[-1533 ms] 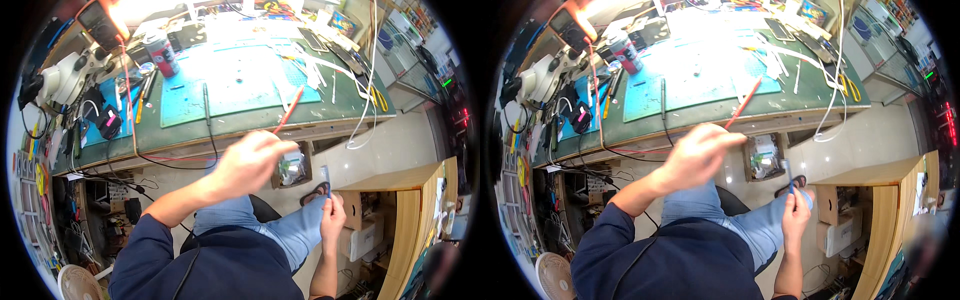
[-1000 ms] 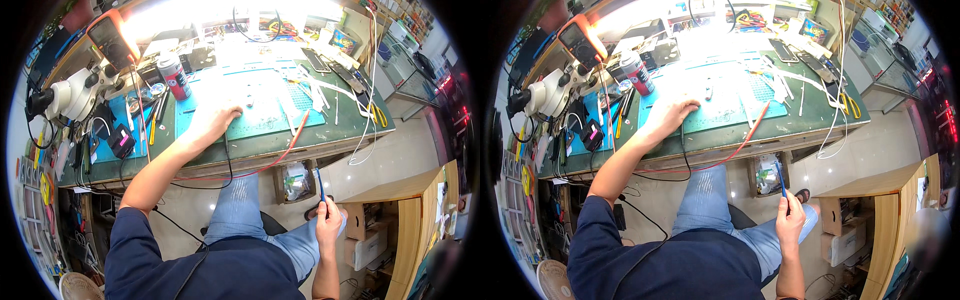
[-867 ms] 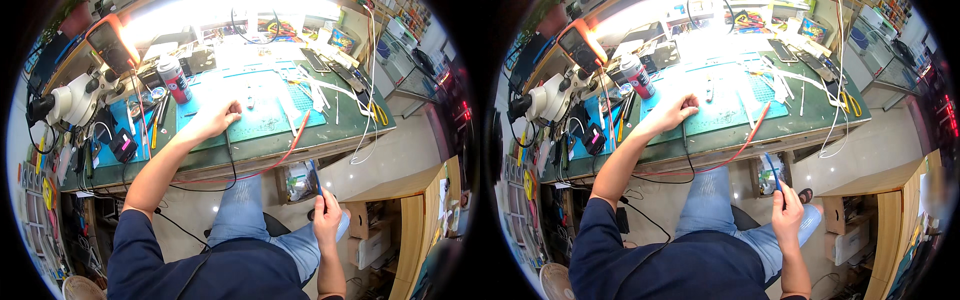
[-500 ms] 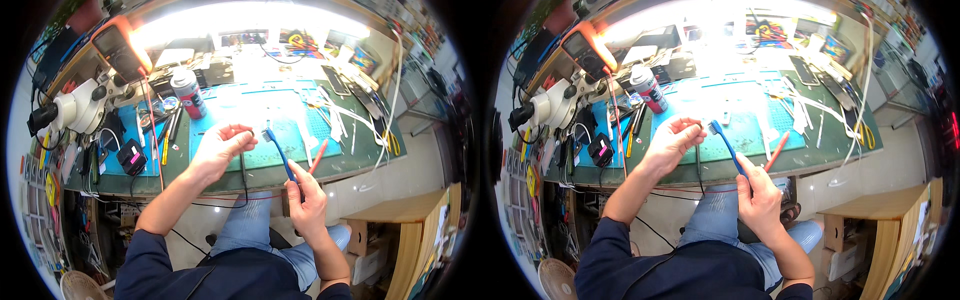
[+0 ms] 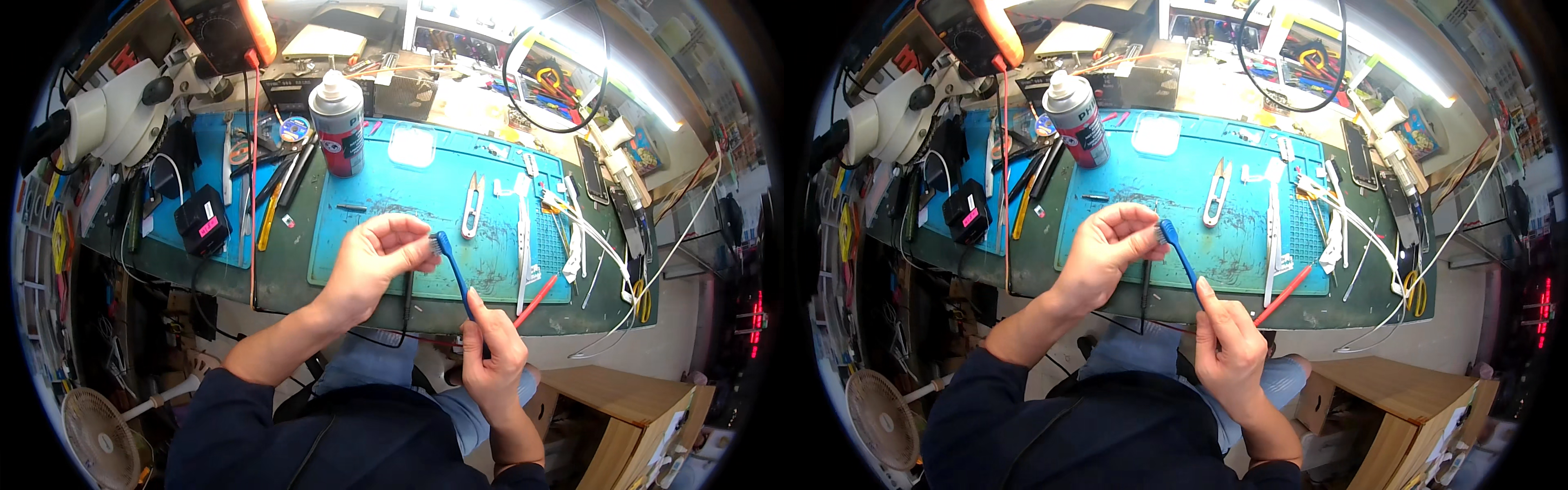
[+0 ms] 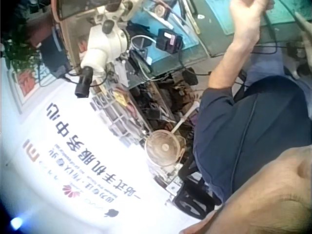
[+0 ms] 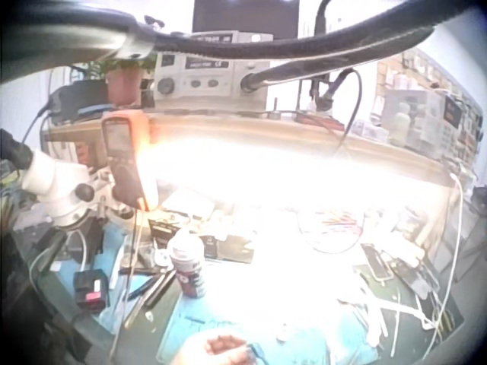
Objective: The person uses scissors to cut a cable and then uses pliers and tweezers to manipulate electronic components and wires on a workbench.
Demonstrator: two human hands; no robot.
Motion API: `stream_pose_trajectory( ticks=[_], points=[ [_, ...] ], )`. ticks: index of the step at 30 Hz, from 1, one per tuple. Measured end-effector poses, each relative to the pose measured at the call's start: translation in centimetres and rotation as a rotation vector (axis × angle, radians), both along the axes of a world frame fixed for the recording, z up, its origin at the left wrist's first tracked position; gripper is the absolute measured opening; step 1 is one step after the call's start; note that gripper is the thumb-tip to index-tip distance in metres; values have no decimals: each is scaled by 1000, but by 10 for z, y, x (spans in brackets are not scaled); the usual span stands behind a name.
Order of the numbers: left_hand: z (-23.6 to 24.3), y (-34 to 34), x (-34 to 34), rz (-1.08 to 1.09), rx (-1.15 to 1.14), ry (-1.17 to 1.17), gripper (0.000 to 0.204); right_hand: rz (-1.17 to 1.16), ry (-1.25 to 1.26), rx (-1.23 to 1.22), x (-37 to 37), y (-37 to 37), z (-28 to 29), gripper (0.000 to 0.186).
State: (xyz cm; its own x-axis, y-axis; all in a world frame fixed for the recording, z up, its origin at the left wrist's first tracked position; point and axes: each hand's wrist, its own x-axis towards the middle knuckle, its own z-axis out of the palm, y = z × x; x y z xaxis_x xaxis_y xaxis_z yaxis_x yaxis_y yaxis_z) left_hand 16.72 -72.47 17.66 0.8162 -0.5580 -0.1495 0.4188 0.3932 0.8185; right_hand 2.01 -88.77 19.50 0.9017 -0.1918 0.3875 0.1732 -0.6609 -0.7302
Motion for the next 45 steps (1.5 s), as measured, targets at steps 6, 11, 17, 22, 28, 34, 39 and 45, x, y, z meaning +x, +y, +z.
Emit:
stream_pose_trajectory(
  ticks=[6,11,17,22,28,34,39,45],
  points=[
    [0,-4,2,46,-12,-11,19,3,0,-33,1,-3,2,44],
    [3,-7,-4,94,-31,14,17,6,108,-13,-1,-3,-1,43],
    [7,-6,-5,85,-10,23,17,-79,-1,21,-5,-6,-4,41],
    [3,-6,-4,103,-45,3,16,-18,3,-31,-1,-1,-9,42],
    [7,-7,-4,97,-57,28,16,-30,3,78,-8,-2,-10,41],
    [4,-6,-5,83,-42,2,16,-11,7,79,-5,4,-13,43],
    [2,-6,-4,105,-30,-19,15,-2,21,61,-8,5,-9,43],
    [2,-5,-7,92,-52,-26,14,-25,17,39,-10,4,-9,43]
  ],
)
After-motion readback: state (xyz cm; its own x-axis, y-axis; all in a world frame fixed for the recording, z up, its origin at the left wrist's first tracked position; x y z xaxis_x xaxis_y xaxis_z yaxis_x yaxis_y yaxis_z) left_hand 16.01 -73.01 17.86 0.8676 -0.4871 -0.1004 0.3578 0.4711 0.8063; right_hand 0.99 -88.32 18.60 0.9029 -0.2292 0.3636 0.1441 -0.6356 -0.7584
